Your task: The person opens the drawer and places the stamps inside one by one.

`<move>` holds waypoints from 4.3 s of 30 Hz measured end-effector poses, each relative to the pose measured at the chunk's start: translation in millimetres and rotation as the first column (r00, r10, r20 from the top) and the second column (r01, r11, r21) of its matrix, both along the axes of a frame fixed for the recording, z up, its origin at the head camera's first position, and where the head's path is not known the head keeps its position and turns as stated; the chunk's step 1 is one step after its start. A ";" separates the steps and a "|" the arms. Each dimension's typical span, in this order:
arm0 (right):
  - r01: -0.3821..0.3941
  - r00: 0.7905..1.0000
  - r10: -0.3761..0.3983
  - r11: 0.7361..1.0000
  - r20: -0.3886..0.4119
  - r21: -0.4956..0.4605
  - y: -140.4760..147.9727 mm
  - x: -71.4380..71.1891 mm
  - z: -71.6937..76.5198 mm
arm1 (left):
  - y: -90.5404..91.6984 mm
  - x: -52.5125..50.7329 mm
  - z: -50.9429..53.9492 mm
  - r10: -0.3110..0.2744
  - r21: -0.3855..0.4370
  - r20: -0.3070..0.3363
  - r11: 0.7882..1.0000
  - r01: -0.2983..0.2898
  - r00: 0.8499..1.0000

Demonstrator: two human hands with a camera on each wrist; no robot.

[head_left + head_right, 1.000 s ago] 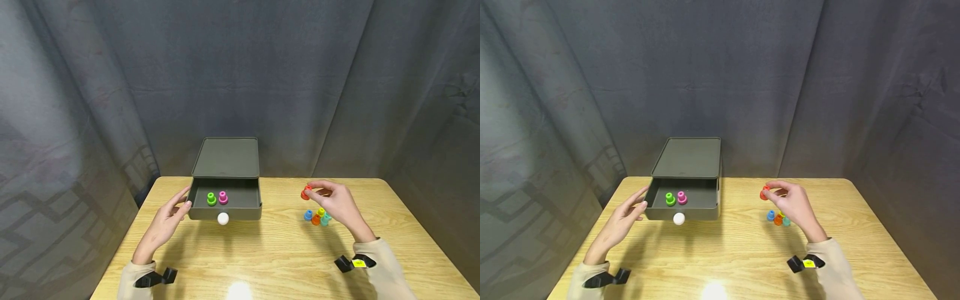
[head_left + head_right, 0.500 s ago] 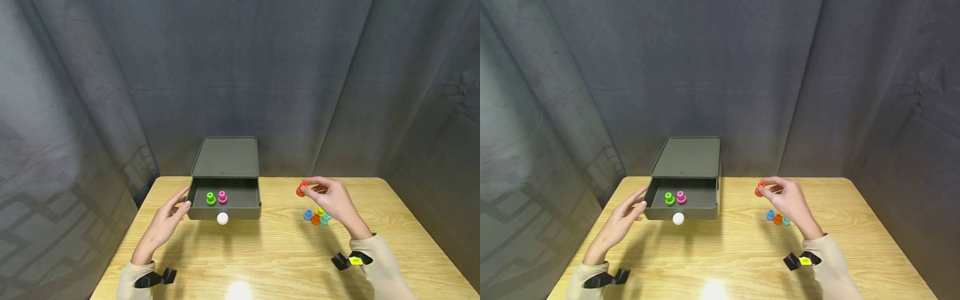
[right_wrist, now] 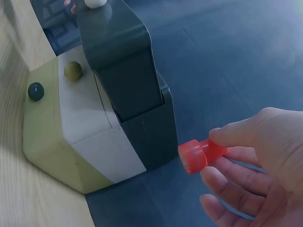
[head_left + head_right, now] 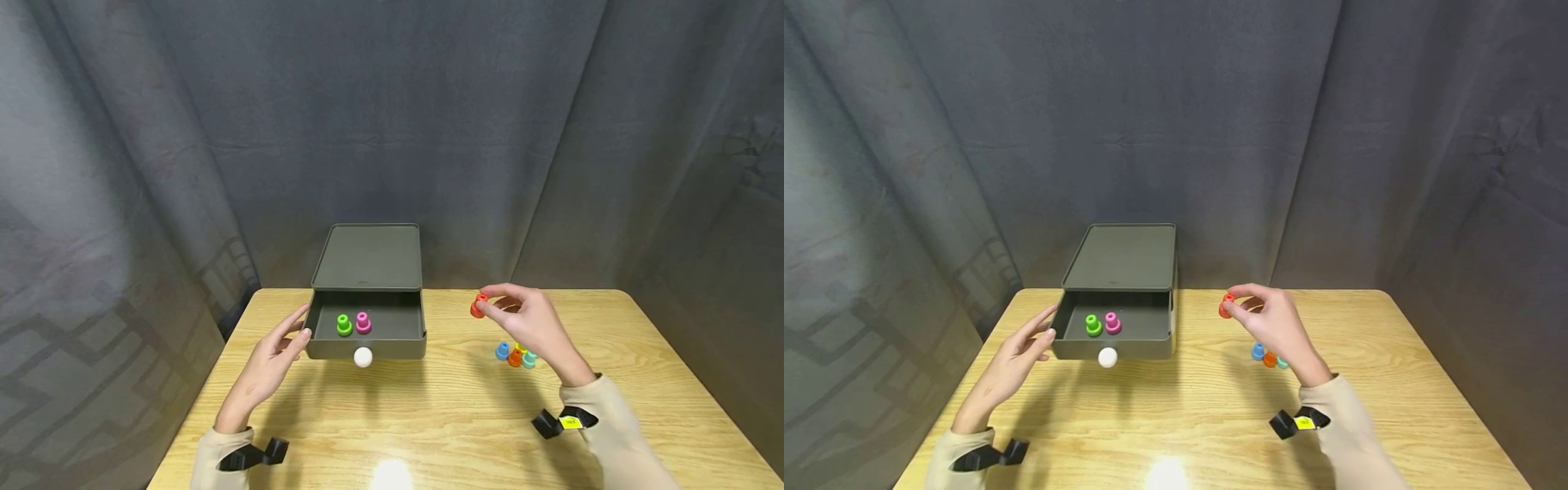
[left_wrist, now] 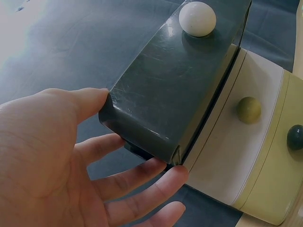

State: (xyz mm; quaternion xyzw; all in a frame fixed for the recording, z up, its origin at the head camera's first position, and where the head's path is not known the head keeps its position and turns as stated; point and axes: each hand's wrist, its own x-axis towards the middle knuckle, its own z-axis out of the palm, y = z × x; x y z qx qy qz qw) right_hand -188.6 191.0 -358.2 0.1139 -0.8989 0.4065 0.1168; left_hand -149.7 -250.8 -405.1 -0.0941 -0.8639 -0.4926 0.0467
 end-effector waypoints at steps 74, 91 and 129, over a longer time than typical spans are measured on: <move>-0.389 0.921 0.379 0.874 0.094 0.290 -146.9 -27.3 11.0 | 5.8 -1.2 -2.2 0.005 -0.011 -0.014 1.000 -0.005 1.000; -0.377 0.924 0.381 0.904 0.020 0.200 -148.6 -22.5 8.5 | -1.8 1.9 -1.8 0.004 -0.017 -0.024 1.000 -0.005 1.000; 0.145 0.965 -0.199 0.949 -0.171 -0.281 -12.2 23.3 -46.3 | 47.9 39.4 9.0 -0.085 -0.178 -0.778 0.980 -0.089 0.623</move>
